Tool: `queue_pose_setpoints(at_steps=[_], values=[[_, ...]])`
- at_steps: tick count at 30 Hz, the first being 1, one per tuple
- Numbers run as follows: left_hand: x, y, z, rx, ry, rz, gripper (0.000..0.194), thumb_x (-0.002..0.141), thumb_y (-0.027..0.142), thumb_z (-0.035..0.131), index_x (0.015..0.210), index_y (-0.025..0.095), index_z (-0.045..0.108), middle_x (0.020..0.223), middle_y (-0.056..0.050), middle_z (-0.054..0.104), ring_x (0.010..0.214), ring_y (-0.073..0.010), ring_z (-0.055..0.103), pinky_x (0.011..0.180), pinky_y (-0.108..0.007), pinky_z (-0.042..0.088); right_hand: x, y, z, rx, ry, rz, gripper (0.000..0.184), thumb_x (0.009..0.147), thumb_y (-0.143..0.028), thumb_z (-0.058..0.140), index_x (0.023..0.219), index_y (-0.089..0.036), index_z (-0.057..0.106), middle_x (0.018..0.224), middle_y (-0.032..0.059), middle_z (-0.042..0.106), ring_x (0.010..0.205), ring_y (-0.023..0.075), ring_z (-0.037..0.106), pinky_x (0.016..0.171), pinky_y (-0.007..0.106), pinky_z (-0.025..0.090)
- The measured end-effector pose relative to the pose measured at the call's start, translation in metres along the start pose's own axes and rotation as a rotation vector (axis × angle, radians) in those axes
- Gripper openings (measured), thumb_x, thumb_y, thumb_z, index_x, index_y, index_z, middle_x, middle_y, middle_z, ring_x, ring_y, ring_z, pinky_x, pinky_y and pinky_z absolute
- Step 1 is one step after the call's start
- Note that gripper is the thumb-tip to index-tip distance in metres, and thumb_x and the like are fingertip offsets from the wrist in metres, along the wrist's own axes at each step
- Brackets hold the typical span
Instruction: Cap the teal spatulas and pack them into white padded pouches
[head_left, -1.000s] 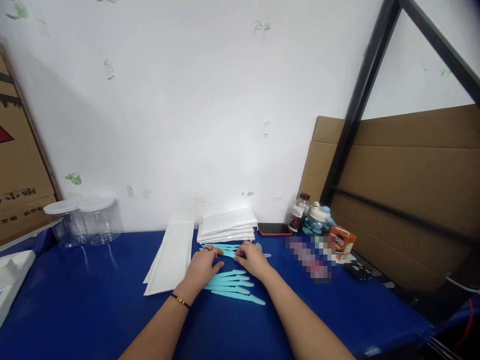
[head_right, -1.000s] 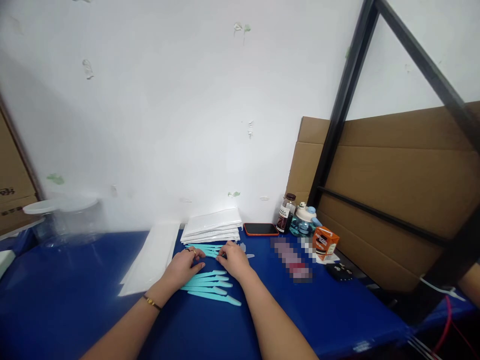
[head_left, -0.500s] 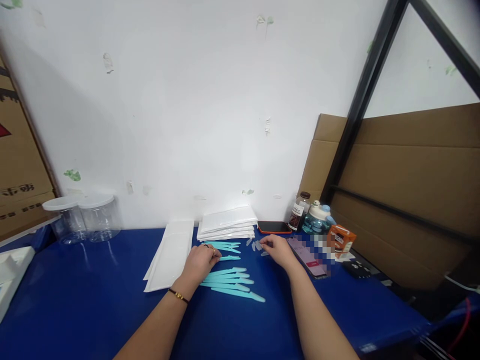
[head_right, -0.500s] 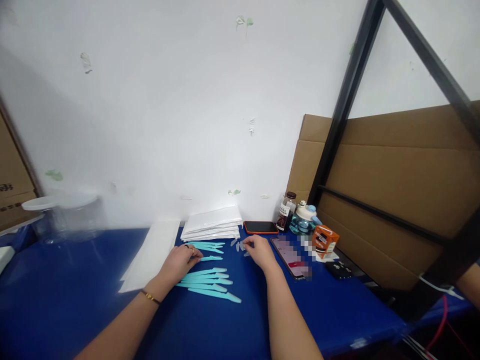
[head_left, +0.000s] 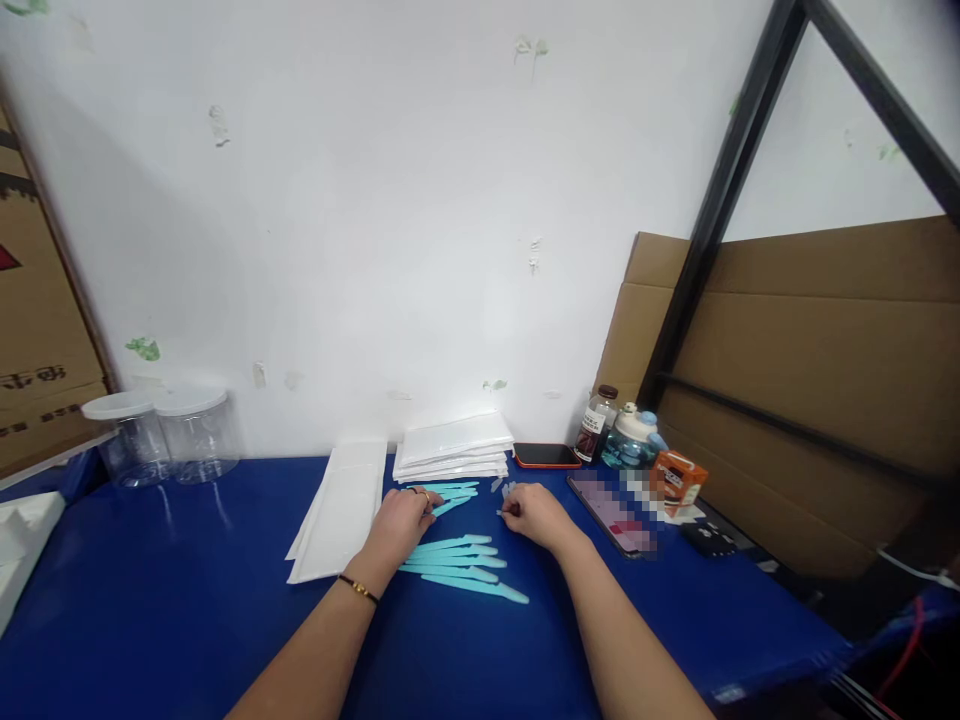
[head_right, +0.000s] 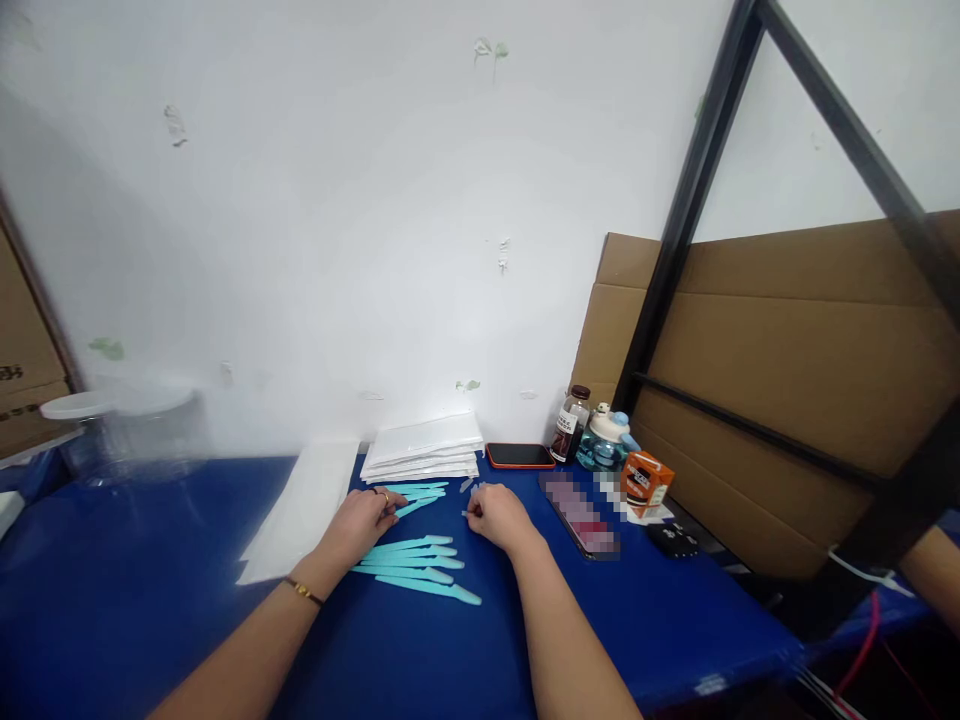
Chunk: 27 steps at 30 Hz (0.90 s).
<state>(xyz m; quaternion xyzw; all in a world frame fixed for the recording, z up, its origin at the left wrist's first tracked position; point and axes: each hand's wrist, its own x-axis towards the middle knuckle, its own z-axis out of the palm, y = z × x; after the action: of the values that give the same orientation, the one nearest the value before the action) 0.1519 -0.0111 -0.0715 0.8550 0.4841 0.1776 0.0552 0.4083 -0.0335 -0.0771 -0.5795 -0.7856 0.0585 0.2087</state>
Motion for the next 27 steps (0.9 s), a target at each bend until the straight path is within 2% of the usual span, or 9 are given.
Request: queue_pose_setpoints(at_steps=[4,8,15,22,27], values=[[-0.001,-0.001,0.000,-0.067,-0.045,0.025,0.023,0.077,0.018,0.052,0.093,0.027,0.066,0.085,0.002,0.068,0.079,-0.0141,0.060,0.070,-0.023,0.037,-0.001,-0.005,0.004,0.107,0.004,-0.078,0.015,0.071,-0.011,0.055,0.073,-0.017,0.069,0.072,0.0024,0.063,0.062,0.0121,0.055,0.058,0.021,0.039],[-0.002,-0.001,-0.003,-0.110,-0.085,0.038,0.018,0.077,0.020,0.050,0.083,0.025,0.067,0.081,0.003,0.068,0.076,-0.0133,0.059,0.067,-0.022,0.036,-0.001,-0.005,0.006,0.233,-0.025,-0.135,0.017,0.077,-0.015,0.054,0.082,-0.020,0.070,0.077,0.0021,0.064,0.067,0.0123,0.057,0.062,0.021,0.042],[-0.002,0.001,-0.005,-0.118,-0.086,0.009,0.020,0.079,0.020,0.047,0.083,0.025,0.066,0.082,0.003,0.069,0.077,-0.0136,0.059,0.069,-0.022,0.036,0.002,-0.009,0.009,0.273,-0.034,-0.170,0.018,0.078,-0.015,0.054,0.083,-0.020,0.070,0.081,0.0028,0.065,0.075,0.0139,0.058,0.070,0.023,0.043],[-0.002,0.006,-0.006,-0.124,-0.111,0.027,0.021,0.079,0.021,0.047,0.084,0.025,0.067,0.079,0.002,0.068,0.073,-0.0135,0.059,0.068,-0.022,0.036,0.003,-0.018,0.013,0.288,-0.029,-0.196,0.017,0.079,-0.014,0.054,0.081,-0.019,0.070,0.079,0.0030,0.064,0.074,0.0136,0.058,0.068,0.022,0.043],[-0.003,0.000,-0.005,-0.123,-0.105,0.009,0.022,0.078,0.021,0.046,0.083,0.026,0.067,0.078,0.003,0.068,0.073,-0.0135,0.059,0.067,-0.022,0.036,0.001,-0.013,0.008,0.283,-0.041,-0.159,0.018,0.078,-0.014,0.054,0.081,-0.020,0.070,0.079,0.0027,0.065,0.073,0.0136,0.058,0.068,0.023,0.043]])
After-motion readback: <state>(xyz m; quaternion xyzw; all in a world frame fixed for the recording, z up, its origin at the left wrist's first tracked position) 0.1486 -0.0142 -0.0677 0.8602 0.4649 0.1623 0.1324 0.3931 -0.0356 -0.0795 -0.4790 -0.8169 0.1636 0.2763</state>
